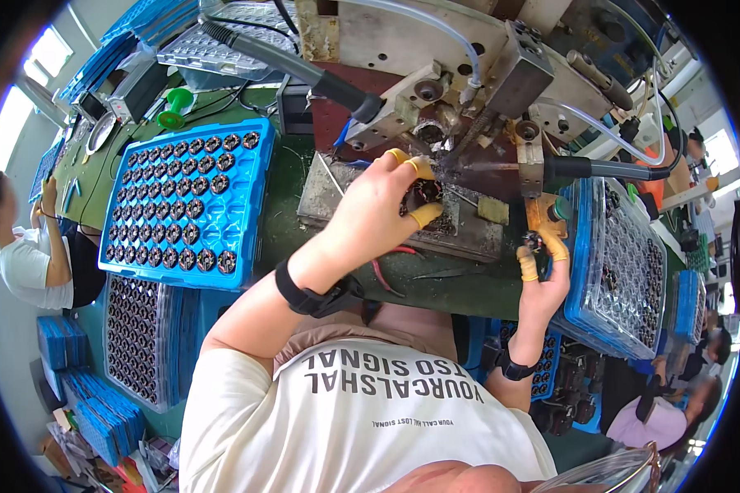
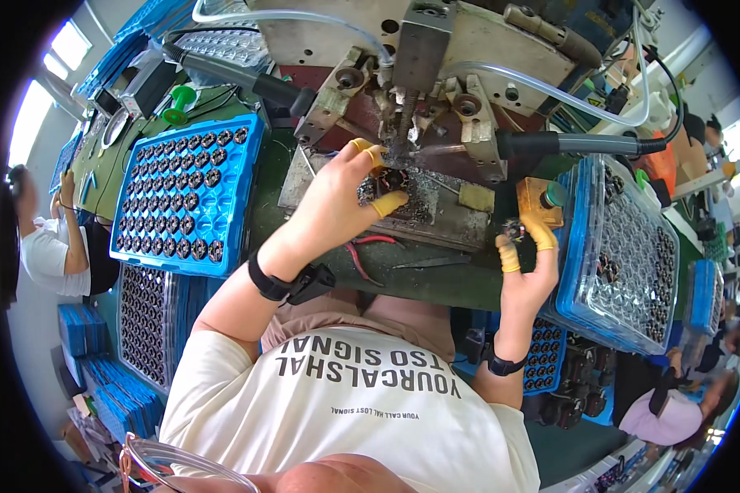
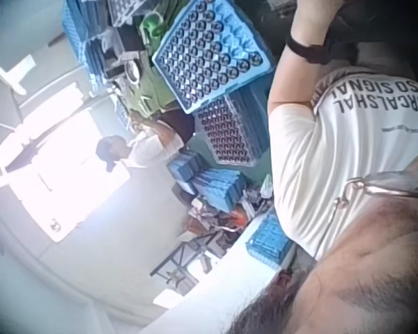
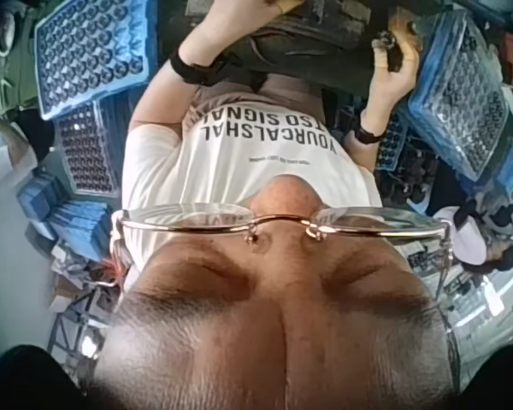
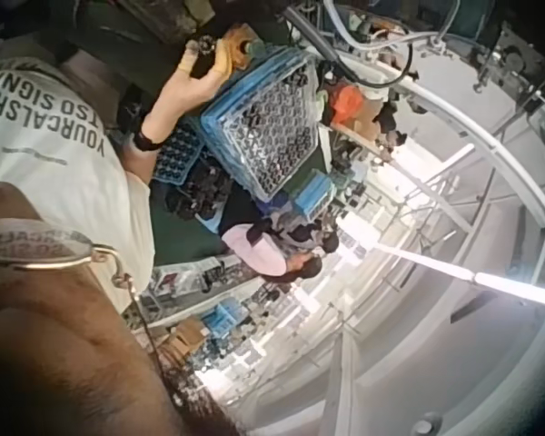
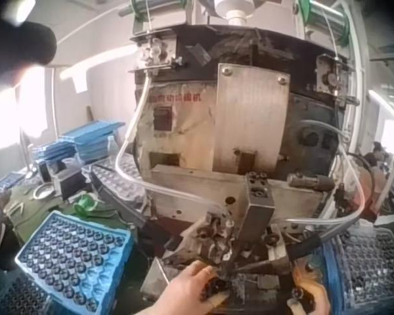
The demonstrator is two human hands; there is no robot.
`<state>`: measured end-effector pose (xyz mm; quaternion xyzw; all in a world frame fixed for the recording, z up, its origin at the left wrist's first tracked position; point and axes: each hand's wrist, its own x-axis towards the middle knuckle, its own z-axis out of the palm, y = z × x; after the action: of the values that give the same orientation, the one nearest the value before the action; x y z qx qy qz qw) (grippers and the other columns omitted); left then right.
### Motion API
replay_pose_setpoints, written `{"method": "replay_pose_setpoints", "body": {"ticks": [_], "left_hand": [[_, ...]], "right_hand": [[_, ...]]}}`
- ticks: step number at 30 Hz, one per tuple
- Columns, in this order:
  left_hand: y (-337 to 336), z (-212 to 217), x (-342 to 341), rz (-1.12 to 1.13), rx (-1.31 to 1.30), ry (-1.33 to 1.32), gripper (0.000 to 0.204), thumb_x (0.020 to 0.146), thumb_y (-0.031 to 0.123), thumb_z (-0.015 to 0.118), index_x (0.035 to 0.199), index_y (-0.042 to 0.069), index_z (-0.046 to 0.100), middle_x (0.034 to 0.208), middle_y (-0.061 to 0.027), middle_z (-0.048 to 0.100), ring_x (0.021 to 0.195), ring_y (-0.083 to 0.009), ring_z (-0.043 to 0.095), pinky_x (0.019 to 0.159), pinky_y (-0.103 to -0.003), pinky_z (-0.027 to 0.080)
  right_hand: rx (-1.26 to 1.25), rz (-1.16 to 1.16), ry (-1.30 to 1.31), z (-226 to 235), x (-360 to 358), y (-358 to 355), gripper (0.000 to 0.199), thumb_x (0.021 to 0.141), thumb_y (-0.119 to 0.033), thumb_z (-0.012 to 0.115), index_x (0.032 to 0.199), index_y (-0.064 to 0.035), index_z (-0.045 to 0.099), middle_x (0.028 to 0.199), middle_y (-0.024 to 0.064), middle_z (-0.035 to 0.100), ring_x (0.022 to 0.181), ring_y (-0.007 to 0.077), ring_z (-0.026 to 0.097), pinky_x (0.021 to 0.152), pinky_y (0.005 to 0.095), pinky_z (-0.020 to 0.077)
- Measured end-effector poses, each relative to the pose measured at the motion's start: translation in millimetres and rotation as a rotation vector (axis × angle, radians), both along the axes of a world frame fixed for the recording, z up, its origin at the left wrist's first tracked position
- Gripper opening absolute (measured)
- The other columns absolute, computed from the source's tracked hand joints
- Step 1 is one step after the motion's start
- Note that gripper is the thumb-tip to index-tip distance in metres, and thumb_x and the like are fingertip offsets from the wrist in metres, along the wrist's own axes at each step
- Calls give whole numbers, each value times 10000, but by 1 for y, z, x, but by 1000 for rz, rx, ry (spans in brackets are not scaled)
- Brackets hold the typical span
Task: Manually placing small electronic components into a machine for assembly or testing on a factory floor.
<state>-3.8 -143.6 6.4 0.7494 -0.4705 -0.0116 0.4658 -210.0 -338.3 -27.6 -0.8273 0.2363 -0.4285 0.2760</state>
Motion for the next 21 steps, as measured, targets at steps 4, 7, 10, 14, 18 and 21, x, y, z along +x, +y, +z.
{"method": "replay_pose_setpoints", "body": {"ticks": [4,7,10,14,18,21], "left_hand": [[-2,-13,-11,141,-66,-88,473,763,180,804,1127,-27,586,1090,-206,565,1003,-400,597,858,-425,515],[-8,-20,-9,43,-156,3,582,762,201,825,1224,-25,552,1109,-198,568,1011,-373,605,878,-411,511],[1,-19,-10,34,-179,71,651,768,222,838,1282,-22,521,1120,-195,582,1047,-344,613,903,-399,508],[11,-23,-11,17,-192,-22,547,765,158,810,1244,17,587,1199,-170,609,1077,-369,592,931,-414,492],[14,-33,-16,42,-226,-201,572,768,129,799,1282,21,573,1226,-170,598,1110,-373,567,962,-423,466],[17,-39,-19,68,-189,-150,727,773,148,811,1394,-18,472,1248,-209,574,1131,-384,560,985,-419,458]], "right_hand": [[-332,-111,94,4,9,-17,346,873,-137,740,1169,-2,622,1277,181,620,1223,365,551,1060,423,397],[-389,-159,159,-11,3,-44,324,918,-140,689,1192,14,607,1325,212,587,1253,370,536,1070,423,391],[-308,-167,185,-14,1,-51,324,951,-159,654,1207,31,595,1357,227,563,1267,368,530,1067,411,400],[-321,-158,155,-8,12,-38,313,927,-125,673,1184,33,591,1326,231,580,1262,394,523,1064,434,396],[-310,-134,134,-6,20,-31,322,919,-148,689,1167,32,593,1313,239,586,1258,401,523,1040,439,410],[-322,-161,168,-6,19,-33,323,922,-165,686,1163,29,595,1304,242,589,1238,412,532,1012,444,427]]}}
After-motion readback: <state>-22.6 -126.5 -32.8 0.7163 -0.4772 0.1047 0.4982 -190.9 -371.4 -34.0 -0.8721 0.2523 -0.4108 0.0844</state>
